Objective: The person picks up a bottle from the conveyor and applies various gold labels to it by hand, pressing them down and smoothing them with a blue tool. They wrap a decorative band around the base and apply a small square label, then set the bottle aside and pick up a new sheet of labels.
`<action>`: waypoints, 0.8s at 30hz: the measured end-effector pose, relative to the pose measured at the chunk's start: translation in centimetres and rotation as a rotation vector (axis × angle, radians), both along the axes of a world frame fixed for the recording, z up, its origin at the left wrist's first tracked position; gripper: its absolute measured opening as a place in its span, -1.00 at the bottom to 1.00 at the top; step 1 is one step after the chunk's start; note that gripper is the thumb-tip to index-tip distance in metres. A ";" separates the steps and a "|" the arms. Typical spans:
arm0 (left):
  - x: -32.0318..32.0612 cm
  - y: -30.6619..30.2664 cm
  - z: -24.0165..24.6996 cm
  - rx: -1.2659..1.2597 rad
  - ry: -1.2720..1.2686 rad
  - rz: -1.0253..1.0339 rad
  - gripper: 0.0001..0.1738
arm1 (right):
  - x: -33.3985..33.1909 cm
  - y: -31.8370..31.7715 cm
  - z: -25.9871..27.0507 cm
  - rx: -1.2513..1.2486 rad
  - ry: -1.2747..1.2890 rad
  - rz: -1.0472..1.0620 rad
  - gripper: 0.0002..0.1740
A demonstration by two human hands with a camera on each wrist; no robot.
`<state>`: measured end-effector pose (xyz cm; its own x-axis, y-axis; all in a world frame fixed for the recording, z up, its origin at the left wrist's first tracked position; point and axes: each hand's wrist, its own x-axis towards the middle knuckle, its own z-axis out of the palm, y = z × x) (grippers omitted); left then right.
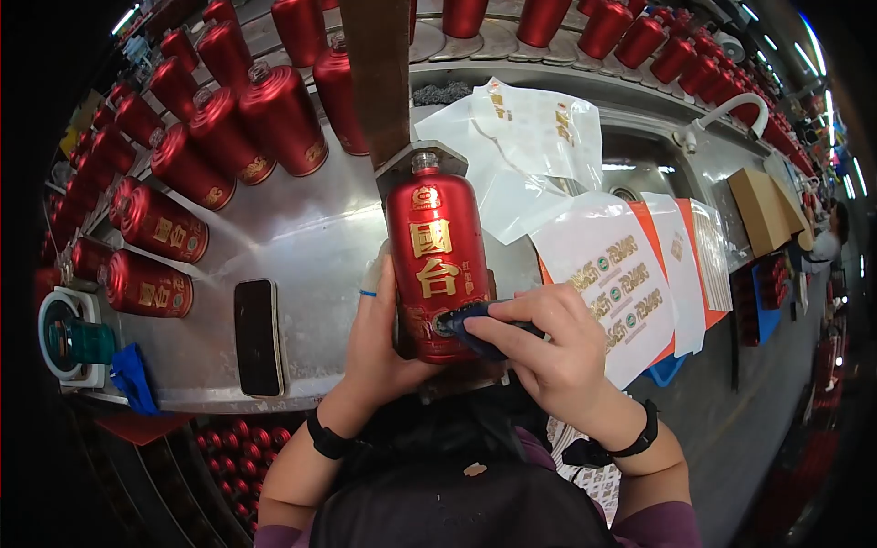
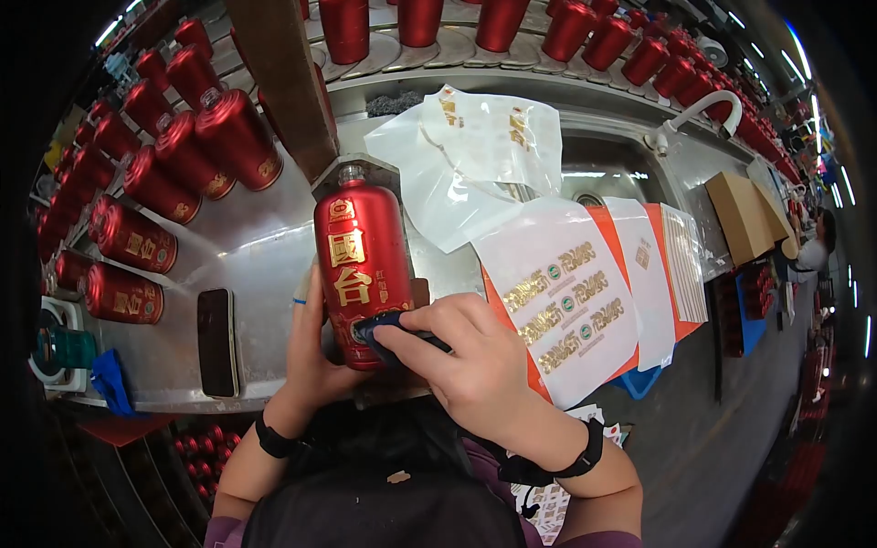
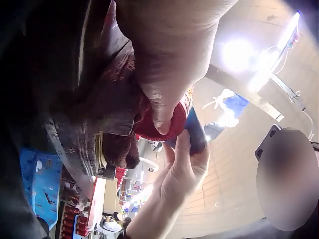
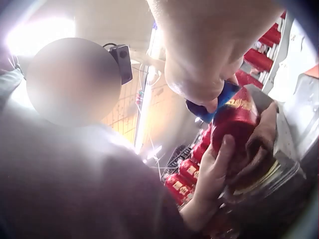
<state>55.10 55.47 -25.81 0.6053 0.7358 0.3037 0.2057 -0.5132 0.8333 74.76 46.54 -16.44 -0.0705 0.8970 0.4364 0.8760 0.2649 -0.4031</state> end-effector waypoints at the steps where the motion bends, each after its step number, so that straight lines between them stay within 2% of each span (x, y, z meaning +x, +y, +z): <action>1: 0.0 0.1 0.0 -0.001 -0.001 0.003 0.44 | -0.1 0.2 0.4 0.021 -0.022 0.030 -0.61; 3: -0.1 0.4 0.3 0.093 0.028 0.010 0.44 | -0.7 0.0 0.4 0.024 -0.022 0.075 -0.62; 8: -0.1 0.0 0.3 0.111 0.023 0.044 0.43 | -0.5 0.8 1.2 -0.025 -0.085 0.098 -0.63; 10: -0.5 0.0 0.2 0.083 0.042 0.009 0.42 | -0.8 0.8 1.1 0.008 -0.093 0.176 -0.60; 13: -0.2 -0.2 0.4 0.133 0.044 0.051 0.41 | -0.1 1.2 1.4 -0.049 -0.147 0.099 -0.57; 18: -0.4 0.1 0.0 0.098 0.014 0.035 0.38 | -0.9 1.1 2.2 -0.093 -0.174 0.178 -0.55; 20: -0.2 -0.1 0.0 0.093 0.008 0.038 0.38 | -0.7 1.6 2.8 -0.146 -0.167 0.062 -0.54; 21: -0.2 0.1 -0.1 0.111 -0.003 0.041 0.38 | -1.3 1.4 2.3 -0.083 -0.199 0.095 -0.56; 24: -0.3 0.0 0.1 0.110 0.003 0.051 0.39 | -2.0 1.1 2.6 -0.143 -0.144 0.136 -0.56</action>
<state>54.78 55.44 -25.70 0.5687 0.7280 0.3830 0.2362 -0.5905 0.7717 72.78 47.66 -13.84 -0.2466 0.9270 0.2825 0.8874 0.3332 -0.3187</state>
